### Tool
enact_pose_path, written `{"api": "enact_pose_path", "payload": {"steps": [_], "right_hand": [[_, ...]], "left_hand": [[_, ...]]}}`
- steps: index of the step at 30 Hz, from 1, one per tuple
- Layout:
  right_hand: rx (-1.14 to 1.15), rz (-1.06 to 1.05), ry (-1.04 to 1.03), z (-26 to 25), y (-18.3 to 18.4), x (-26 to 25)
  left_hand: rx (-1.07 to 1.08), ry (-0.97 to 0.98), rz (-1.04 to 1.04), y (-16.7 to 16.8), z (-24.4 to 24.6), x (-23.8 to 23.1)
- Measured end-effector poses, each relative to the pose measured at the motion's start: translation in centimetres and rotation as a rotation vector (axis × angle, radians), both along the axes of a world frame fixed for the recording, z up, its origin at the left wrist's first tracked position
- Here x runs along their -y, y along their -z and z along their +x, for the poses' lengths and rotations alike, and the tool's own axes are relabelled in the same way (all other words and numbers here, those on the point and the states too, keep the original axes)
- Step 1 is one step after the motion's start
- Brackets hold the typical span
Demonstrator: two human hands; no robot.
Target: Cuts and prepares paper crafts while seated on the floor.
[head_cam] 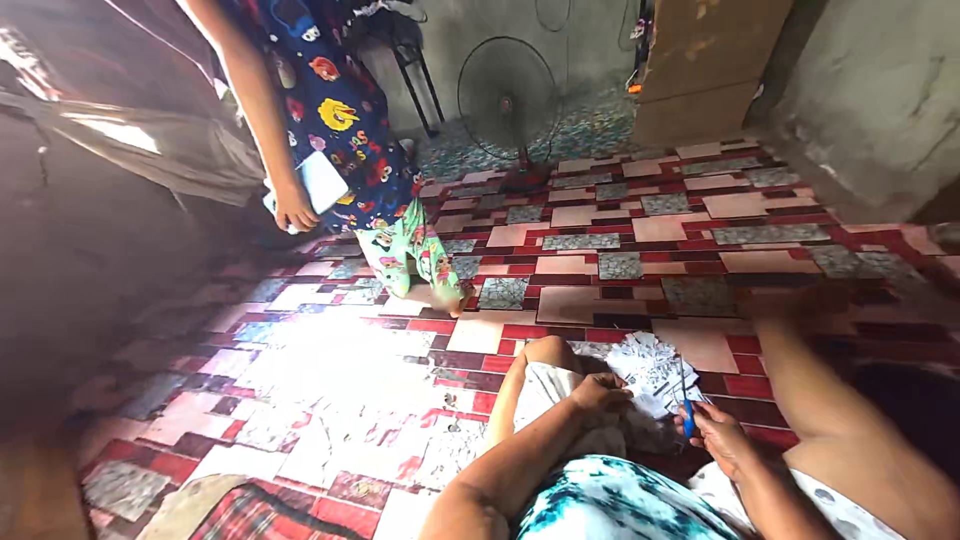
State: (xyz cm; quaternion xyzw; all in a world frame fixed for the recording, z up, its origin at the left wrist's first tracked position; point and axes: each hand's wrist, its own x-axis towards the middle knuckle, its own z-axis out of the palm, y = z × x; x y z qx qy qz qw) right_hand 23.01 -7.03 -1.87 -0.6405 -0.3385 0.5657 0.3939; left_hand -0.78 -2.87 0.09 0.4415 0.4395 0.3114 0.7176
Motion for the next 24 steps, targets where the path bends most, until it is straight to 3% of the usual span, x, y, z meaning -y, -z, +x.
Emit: {"api": "enact_pose_path", "payload": {"steps": [4,8,14,18,24], "right_hand": [[-0.109,0.06,0.042,-1.4,-3.2,0.2],[-0.078,0.069,-0.118,-3.2,-5.6,0.0],[0.108,0.049,-0.332,-1.3,0.6,2.1],[0.161,0.114,-0.472,-1.0,1.6,2.6],[0.187,0.18,-0.46,-1.4,2.0,2.2]], "left_hand": [[0.032,-0.05,0.013,1.0,-0.2,0.0],[-0.016,-0.157,0.031,2.4,0.1,-1.7],[-0.094,-0.237,-0.053,2.7,1.2,-2.3],[-0.166,-0.191,-0.085,2.7,1.7,-2.3],[-0.265,-0.068,-0.087,2.7,2.2,-2.0]]}}
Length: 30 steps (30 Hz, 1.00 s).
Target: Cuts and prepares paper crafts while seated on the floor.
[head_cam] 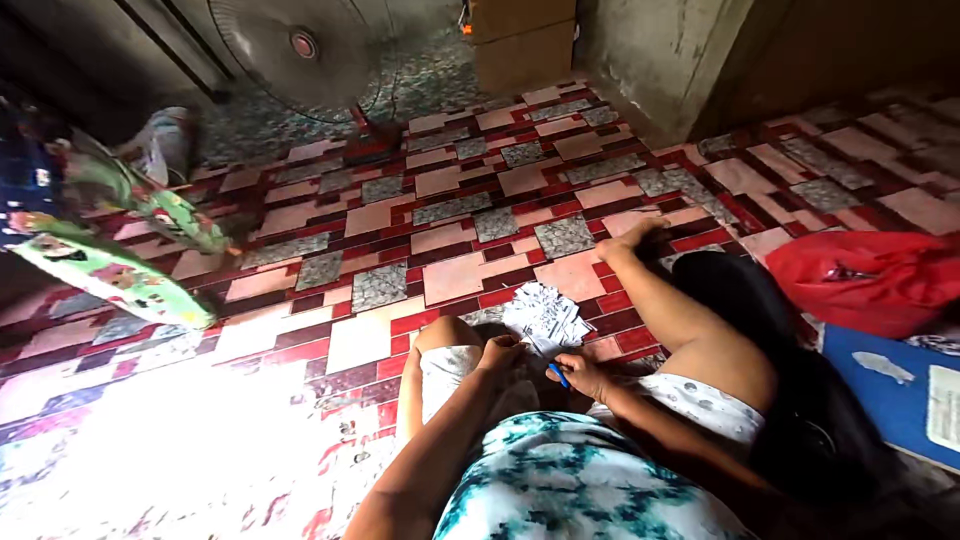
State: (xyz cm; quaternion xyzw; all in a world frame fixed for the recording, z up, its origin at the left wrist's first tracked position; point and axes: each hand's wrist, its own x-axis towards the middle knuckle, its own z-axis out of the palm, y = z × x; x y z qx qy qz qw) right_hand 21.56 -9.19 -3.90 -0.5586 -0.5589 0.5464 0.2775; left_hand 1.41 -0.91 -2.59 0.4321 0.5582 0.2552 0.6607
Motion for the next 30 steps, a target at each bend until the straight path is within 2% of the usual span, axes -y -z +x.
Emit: {"api": "enact_pose_path", "payload": {"steps": [4,15,21,27,30], "right_hand": [[0.001,0.007,0.017,0.3,0.4,-0.2],[0.032,-0.02,0.017,0.1,0.0,-0.4],[0.084,-0.044,-0.008,0.1,-1.7,-0.2],[0.163,0.045,-0.048,0.4,-1.3,-0.2],[0.117,0.008,-0.046,0.4,-1.4,-0.4]], "left_hand": [[-0.061,0.1,0.035,0.0,-0.1,0.1],[-0.068,0.172,0.041,0.0,-0.5,0.0],[-0.158,0.205,0.029,-2.0,-0.3,1.0],[-0.218,0.278,0.072,0.5,-1.1,-0.2],[-0.202,0.254,0.056,-0.2,-0.7,0.1]]}}
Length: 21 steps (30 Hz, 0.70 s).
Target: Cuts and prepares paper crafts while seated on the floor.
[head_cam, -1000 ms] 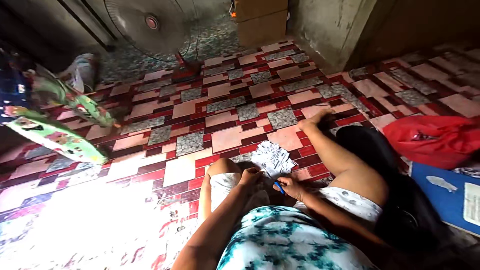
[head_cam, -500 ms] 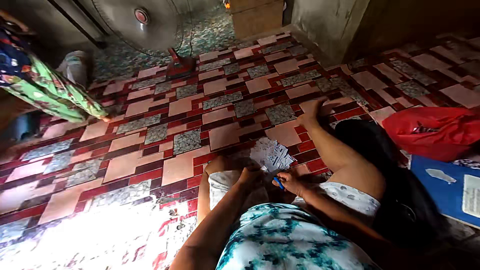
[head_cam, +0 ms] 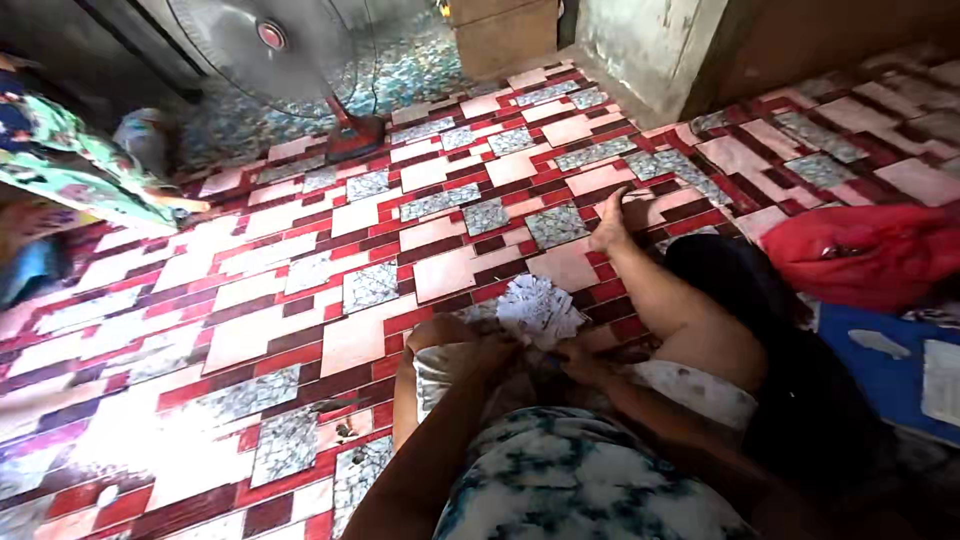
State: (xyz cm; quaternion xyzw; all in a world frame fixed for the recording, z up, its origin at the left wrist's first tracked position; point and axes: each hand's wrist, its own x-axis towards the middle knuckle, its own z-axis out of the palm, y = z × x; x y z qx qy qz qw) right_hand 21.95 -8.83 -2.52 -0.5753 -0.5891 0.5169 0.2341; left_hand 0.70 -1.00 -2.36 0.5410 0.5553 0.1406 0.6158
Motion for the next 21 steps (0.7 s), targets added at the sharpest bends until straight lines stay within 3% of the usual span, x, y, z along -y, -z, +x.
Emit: {"api": "enact_pose_path", "payload": {"steps": [14,21], "right_hand": [[-0.074,0.012,0.04,0.1,1.4,-0.2],[-0.171,-0.096,0.111,0.2,1.1,0.0]], "left_hand": [[0.069,-0.062,-0.096,-0.1,0.6,-0.2],[0.086,-0.06,-0.092,-0.2,0.6,-0.2]]}}
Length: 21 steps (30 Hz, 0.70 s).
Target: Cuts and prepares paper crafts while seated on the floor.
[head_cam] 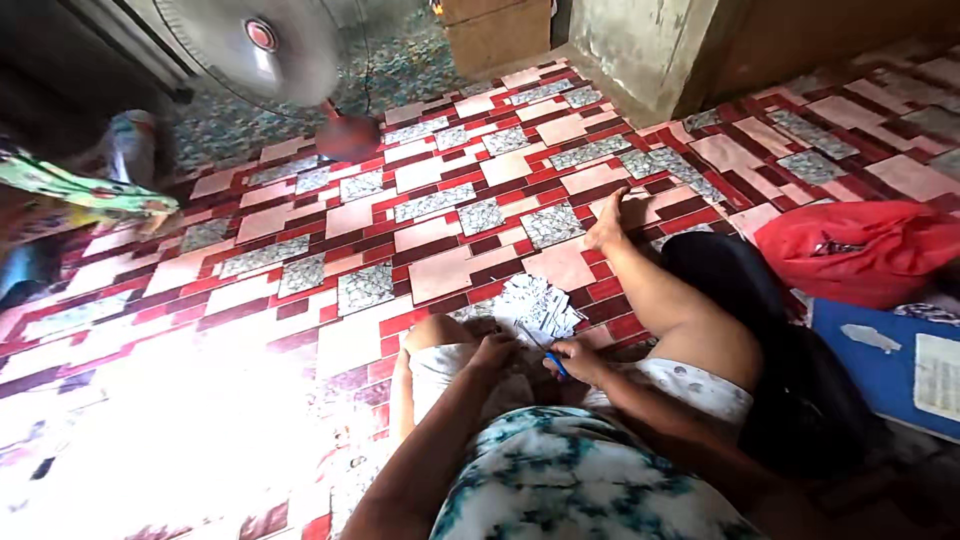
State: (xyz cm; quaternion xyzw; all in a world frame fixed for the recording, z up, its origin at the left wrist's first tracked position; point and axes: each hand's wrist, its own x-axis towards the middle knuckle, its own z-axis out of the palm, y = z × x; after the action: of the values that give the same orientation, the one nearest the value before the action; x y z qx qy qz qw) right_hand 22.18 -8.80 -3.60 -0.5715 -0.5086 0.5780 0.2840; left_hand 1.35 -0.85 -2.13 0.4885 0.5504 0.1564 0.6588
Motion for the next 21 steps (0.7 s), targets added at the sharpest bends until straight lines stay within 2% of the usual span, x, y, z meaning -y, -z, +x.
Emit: {"api": "enact_pose_path", "payload": {"steps": [4,9,21], "right_hand": [[0.04,-0.025,-0.046,-0.15,-0.16,0.14],[0.034,0.01,-0.046,-0.4,0.14,0.1],[-0.005,0.022,-0.014,-0.47,-0.11,0.22]], "left_hand": [[0.033,-0.043,-0.006,-0.04,-0.03,0.22],[-0.016,0.029,0.012,0.56,-0.23,-0.16],[-0.033,0.047,0.019,-0.03,-0.05,0.05]]}}
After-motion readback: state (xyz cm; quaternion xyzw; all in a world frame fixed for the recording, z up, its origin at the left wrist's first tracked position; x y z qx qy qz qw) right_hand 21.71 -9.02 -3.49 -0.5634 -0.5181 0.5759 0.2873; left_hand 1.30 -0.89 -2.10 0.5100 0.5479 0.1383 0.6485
